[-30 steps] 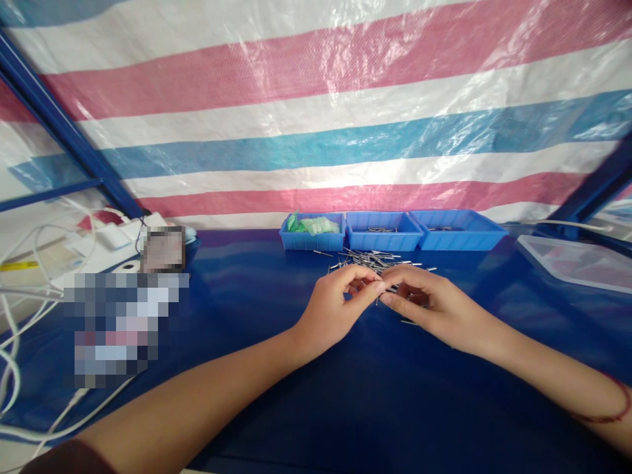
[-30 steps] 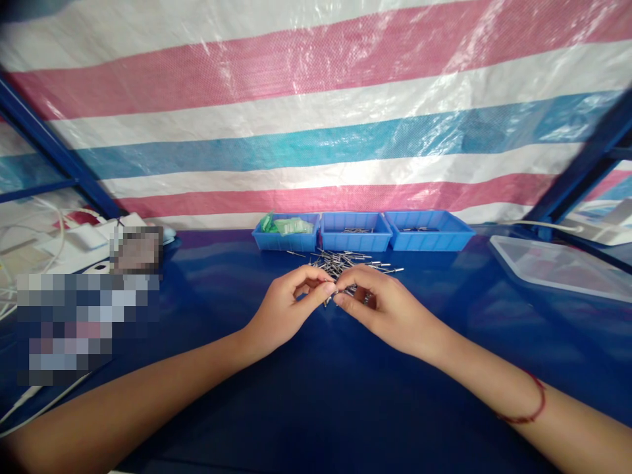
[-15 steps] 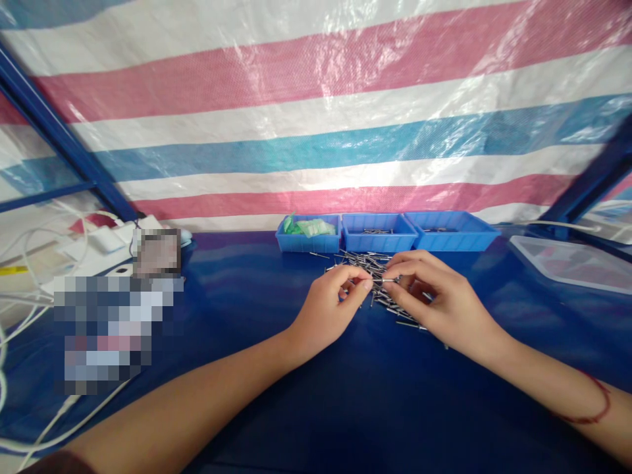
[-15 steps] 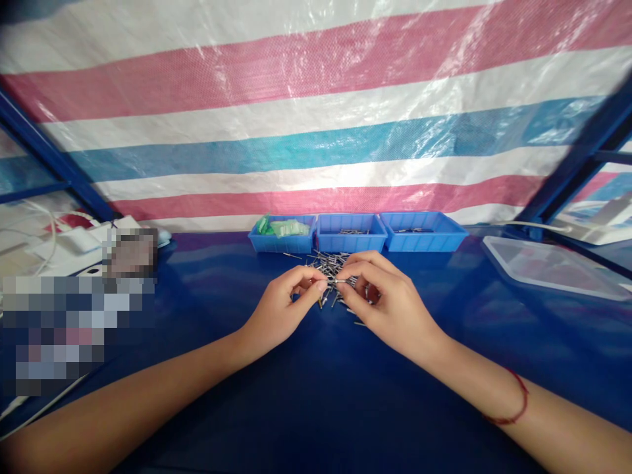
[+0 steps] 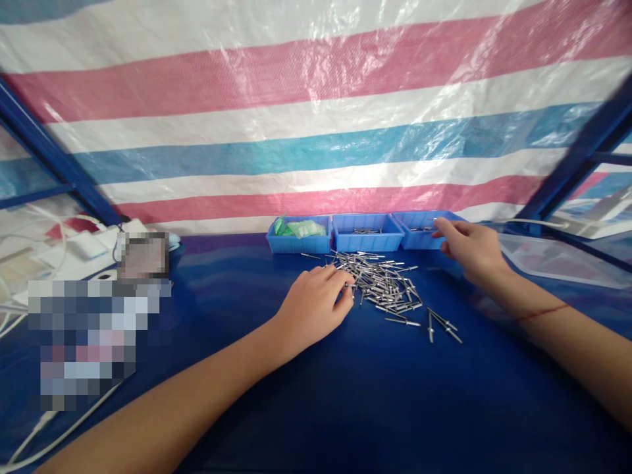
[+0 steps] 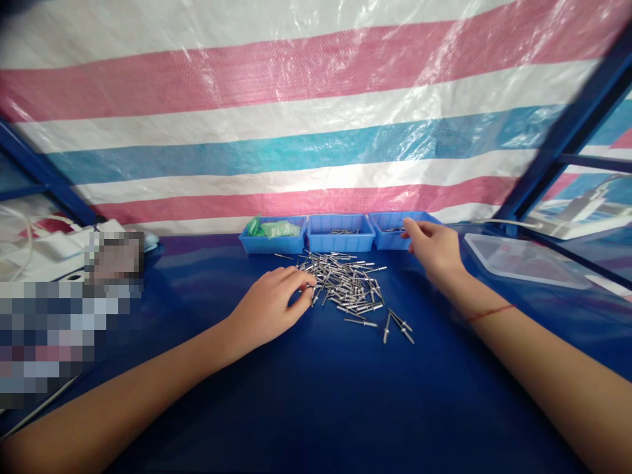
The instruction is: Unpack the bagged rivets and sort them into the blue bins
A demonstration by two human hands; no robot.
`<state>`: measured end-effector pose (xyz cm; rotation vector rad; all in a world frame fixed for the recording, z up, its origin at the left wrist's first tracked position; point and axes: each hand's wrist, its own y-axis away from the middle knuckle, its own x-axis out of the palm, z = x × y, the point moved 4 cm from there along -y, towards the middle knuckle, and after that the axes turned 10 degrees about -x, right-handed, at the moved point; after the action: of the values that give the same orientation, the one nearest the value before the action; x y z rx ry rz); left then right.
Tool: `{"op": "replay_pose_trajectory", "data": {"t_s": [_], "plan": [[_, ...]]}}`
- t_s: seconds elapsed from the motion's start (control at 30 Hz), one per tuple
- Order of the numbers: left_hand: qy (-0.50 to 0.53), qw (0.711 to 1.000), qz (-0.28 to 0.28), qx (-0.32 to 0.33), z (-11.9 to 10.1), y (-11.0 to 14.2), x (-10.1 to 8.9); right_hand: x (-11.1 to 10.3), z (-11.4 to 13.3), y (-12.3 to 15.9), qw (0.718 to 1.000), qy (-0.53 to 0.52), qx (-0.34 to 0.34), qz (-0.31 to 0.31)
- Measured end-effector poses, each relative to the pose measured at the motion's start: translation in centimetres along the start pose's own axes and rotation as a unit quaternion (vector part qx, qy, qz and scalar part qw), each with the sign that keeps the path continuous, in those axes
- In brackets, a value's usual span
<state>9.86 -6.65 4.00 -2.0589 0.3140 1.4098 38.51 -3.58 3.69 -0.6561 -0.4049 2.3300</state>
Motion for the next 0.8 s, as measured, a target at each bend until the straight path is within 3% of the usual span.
{"op": "replay_pose_trajectory", "data": {"t_s": [0.17, 0.43, 0.63, 0.8], "plan": [[-0.031, 0.998, 0.043, 0.02, 0.4, -0.1, 0.0, 0.0, -0.2, -0.3, 0.999, 0.006, -0.029, 0.015], [-0.037, 0.995, 0.075, 0.047, 0.1, -0.1, 0.2, 2.1, 4.7, 4.2, 0.979, 0.003, -0.139, 0.148], [-0.014, 1.0, 0.025, 0.01, 0.7, -0.3, 0.4, 3.2, 7.6, 8.2, 0.93, 0.043, -0.261, 0.256], [0.148, 0.987, -0.034, -0.059, 1.2, -0.4, 0.4, 3.9, 8.0, 9.6, 0.909, 0.035, -0.292, 0.294]]}}
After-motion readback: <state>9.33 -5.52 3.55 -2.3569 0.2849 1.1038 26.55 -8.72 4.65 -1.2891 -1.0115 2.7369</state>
